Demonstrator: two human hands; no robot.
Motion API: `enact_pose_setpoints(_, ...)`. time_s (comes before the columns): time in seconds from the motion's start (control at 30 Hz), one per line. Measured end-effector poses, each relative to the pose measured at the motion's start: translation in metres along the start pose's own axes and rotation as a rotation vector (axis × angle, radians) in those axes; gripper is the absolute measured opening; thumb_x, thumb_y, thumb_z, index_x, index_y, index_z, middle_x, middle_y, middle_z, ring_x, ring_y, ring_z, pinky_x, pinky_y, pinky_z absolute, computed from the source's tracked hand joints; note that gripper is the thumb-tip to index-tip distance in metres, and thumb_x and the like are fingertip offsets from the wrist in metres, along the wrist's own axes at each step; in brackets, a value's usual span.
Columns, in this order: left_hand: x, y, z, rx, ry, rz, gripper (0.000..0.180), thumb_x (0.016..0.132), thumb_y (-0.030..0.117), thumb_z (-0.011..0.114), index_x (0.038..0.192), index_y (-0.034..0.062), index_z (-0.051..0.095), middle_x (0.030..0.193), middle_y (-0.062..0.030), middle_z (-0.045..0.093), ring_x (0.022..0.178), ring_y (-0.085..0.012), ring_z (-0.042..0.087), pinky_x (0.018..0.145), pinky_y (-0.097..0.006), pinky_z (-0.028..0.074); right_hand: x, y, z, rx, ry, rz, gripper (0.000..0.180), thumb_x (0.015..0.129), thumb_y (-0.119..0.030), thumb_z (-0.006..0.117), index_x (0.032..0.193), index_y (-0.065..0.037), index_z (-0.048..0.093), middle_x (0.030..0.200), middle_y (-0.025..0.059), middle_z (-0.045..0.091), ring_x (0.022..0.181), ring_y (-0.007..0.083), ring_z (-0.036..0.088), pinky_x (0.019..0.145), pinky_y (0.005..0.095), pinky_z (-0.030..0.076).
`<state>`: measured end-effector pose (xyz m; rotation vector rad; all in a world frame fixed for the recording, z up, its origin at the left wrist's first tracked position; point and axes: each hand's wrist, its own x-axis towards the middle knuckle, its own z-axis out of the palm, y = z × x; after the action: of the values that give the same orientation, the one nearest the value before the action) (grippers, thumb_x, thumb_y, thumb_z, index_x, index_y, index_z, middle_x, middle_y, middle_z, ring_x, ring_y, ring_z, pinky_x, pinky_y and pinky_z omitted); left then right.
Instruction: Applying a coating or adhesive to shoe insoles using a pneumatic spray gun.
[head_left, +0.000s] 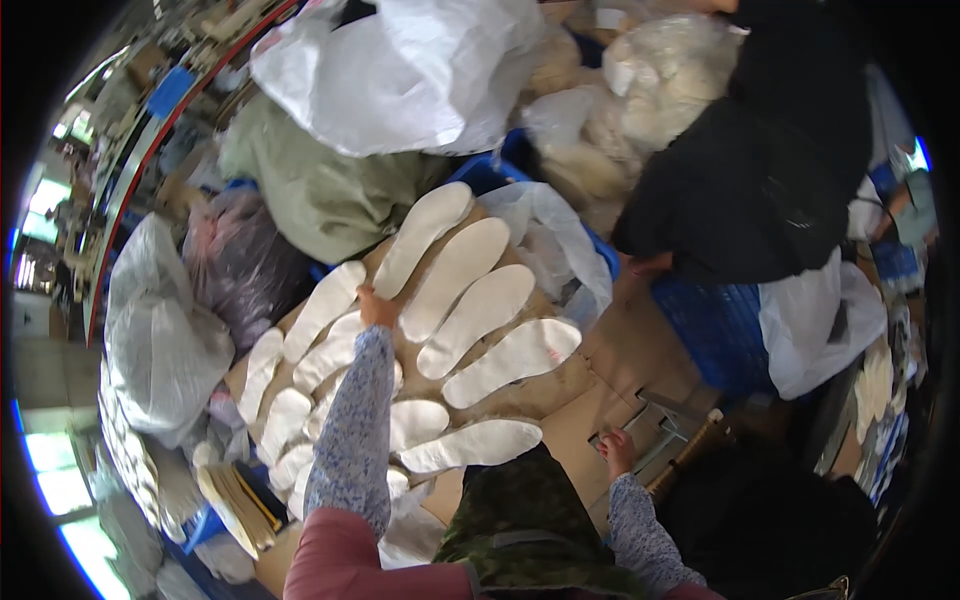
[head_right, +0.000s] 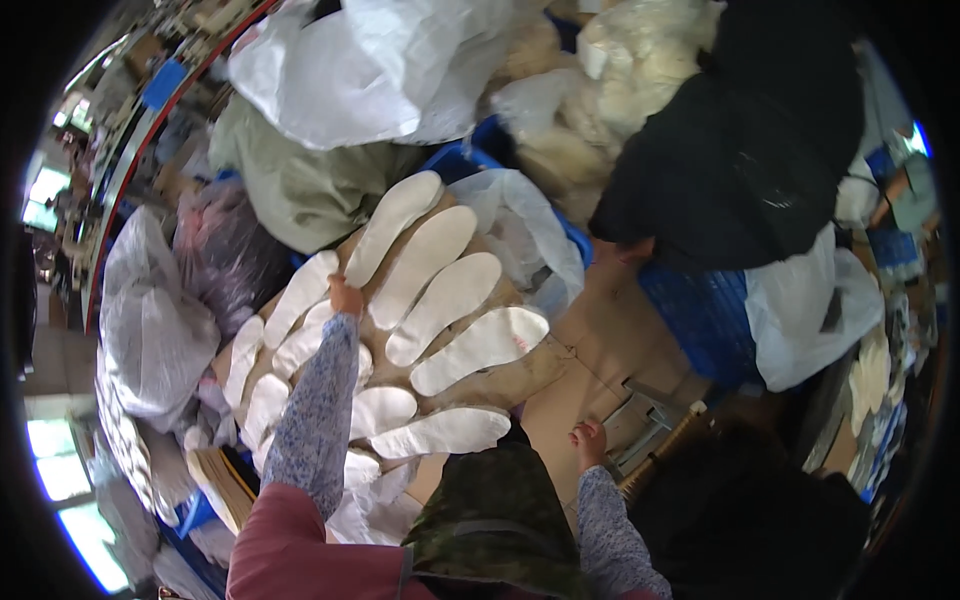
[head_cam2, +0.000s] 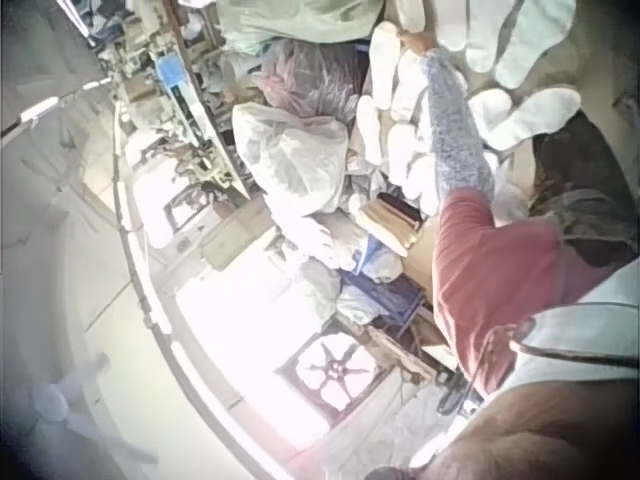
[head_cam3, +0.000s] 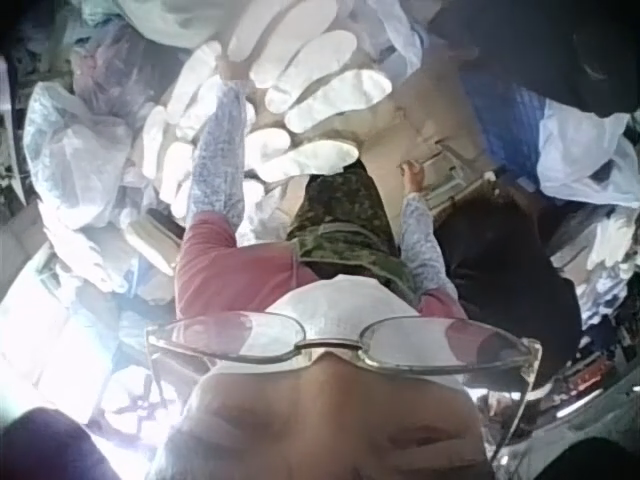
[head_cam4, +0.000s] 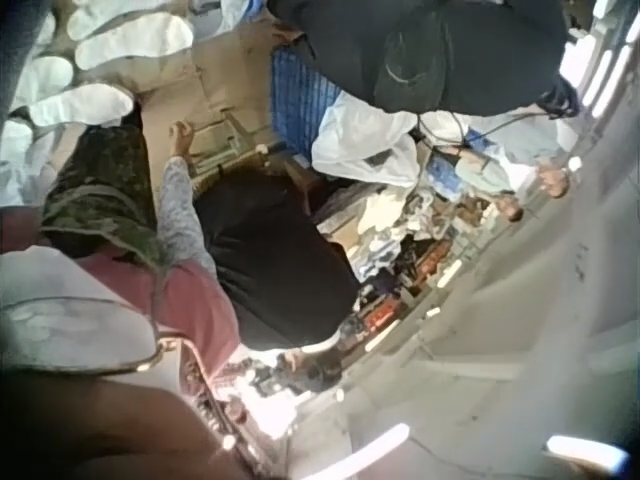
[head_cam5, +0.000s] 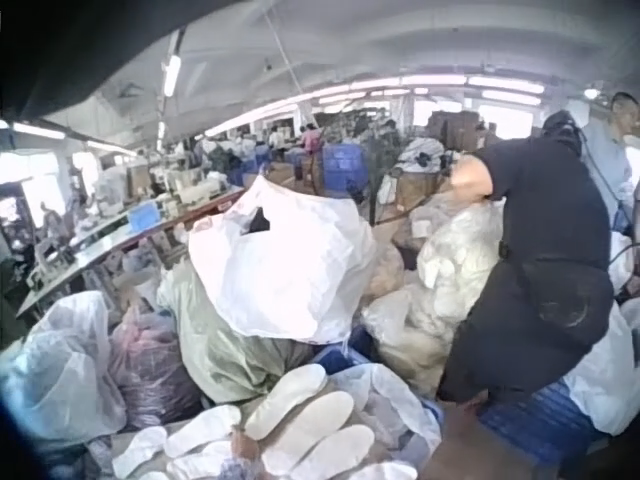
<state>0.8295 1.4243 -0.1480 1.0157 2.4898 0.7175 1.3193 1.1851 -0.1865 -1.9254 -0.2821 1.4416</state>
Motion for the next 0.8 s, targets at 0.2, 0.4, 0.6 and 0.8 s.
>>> enact_pose_setpoints(0.2, 0.015, -0.014, -0.005, 0.106, 0.027, 0.189, 0.028, 0.078, 0.002, 0.043, 0.105, -0.0006, 0.05, 0.103, -0.026, 0.057, 0.098, -0.0437, 0.053, 0.085, -0.048, 0.044, -0.007, 0.008, 0.004, 0.127, -0.021, -0.065, 0.03, 0.08, -0.001, 0.056, 0.109, 0.0, 0.05, 0.092, 0.0096, 0.059, 0.072, 0.0162, 0.059, 0.058, 0.0279, 0.051)
enact_pose_setpoints(0.4, 0.008, -0.02, -0.023, -0.326, 0.152, 0.418, 0.033, 0.082, 0.009, 0.053, 0.113, -0.0004, 0.054, 0.096, -0.0156, 0.057, 0.086, -0.0263, 0.055, 0.075, -0.034, 0.045, -0.05, 0.032, -0.016, 0.055, 0.196, -0.081, 0.021, 0.086, -0.008, 0.056, 0.104, 0.001, 0.056, 0.088, 0.0087, 0.06, 0.069, 0.0159, 0.061, 0.061, 0.0271, 0.052)
enact_pose_setpoints(0.6, 0.008, 0.001, -0.071, -1.238, 0.01, -0.018, 0.024, 0.086, 0.018, 0.054, 0.105, 0.0047, 0.059, 0.075, -0.004, 0.055, 0.057, -0.008, 0.045, 0.049, -0.021, 0.037, -0.141, 0.102, -0.042, 0.205, 0.212, -0.073, 0.022, 0.089, -0.015, 0.056, 0.102, 0.002, 0.062, 0.074, 0.0111, 0.065, 0.059, 0.0143, 0.061, 0.053, 0.028, 0.051)
enact_pose_setpoints(0.8, -0.045, 0.03, -0.114, -1.358, -0.018, 0.074, 0.018, 0.088, 0.026, 0.053, 0.084, 0.0082, 0.055, 0.067, 0.0014, 0.047, 0.044, -0.0028, 0.03, 0.036, -0.017, 0.018, -0.225, 0.157, -0.058, 0.162, 0.343, -0.002, 0.021, 0.087, -0.017, 0.059, 0.087, 0.002, 0.066, 0.064, 0.0102, 0.063, 0.049, 0.0127, 0.057, 0.045, 0.0263, 0.048)
